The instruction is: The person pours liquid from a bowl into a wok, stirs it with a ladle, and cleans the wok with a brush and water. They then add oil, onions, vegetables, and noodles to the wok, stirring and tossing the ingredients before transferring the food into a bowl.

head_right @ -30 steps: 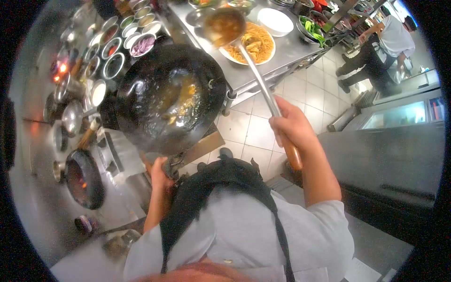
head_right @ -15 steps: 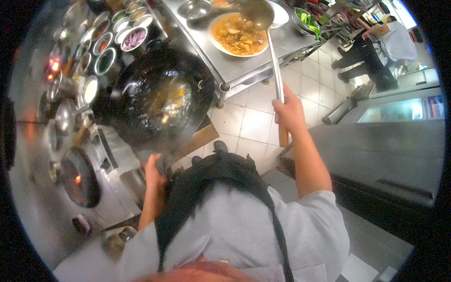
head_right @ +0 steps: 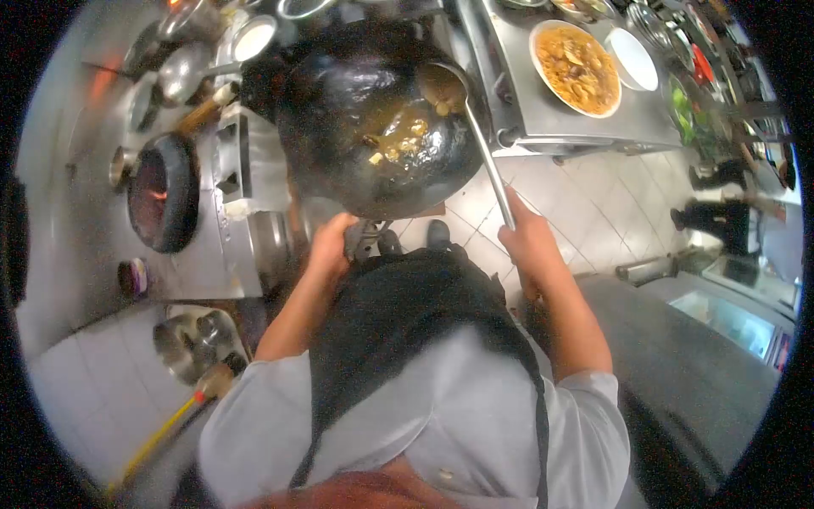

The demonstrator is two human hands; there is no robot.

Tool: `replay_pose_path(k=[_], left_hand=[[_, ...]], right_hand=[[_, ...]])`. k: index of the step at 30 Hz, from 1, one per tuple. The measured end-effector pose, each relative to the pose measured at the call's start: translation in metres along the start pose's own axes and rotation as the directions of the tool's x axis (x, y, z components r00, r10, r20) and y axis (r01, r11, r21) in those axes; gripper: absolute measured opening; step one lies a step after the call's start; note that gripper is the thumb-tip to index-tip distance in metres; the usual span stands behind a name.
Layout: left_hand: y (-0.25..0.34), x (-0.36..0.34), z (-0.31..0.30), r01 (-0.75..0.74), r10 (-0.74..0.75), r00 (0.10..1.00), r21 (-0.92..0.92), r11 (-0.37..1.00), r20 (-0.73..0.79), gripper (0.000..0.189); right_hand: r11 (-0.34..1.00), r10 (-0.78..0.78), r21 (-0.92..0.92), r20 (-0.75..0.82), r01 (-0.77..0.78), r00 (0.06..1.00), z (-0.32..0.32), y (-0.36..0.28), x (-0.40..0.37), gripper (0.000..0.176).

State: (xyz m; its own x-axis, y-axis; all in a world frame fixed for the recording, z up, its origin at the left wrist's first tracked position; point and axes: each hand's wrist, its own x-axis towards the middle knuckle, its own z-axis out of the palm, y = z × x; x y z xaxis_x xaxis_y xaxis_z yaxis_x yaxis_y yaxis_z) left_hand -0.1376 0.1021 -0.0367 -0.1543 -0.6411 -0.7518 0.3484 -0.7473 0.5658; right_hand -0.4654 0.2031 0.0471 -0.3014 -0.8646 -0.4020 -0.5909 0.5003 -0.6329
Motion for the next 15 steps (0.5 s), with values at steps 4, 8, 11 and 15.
replay_pose_path(k=[4,8,11,15], left_hand=[[0.006,0.020,-0.014,0.003,0.036,0.994,0.346,0.938,-0.107,0.019],[-0.019,0.060,-0.043,0.042,-0.006,0.992,0.287,0.957,-0.126,0.020],[-0.021,0.045,-0.049,-0.021,0.047,0.987,0.167,0.986,-0.154,0.016],[-0.031,0.024,-0.089,0.002,0.014,0.989,0.110,0.994,-0.146,0.019]], right_hand=[[0.967,0.132,0.169,0.318,-0.193,0.939,0.031,-0.035,0.032,0.050],[0.820,0.058,0.391,0.669,-0.418,0.741,0.070,-0.040,0.049,0.025],[0.729,-0.042,0.447,0.785,-0.518,0.618,0.077,-0.053,0.048,0.027],[0.562,-0.155,0.534,0.818,-0.632,0.554,0.060,-0.059,0.034,0.047]])
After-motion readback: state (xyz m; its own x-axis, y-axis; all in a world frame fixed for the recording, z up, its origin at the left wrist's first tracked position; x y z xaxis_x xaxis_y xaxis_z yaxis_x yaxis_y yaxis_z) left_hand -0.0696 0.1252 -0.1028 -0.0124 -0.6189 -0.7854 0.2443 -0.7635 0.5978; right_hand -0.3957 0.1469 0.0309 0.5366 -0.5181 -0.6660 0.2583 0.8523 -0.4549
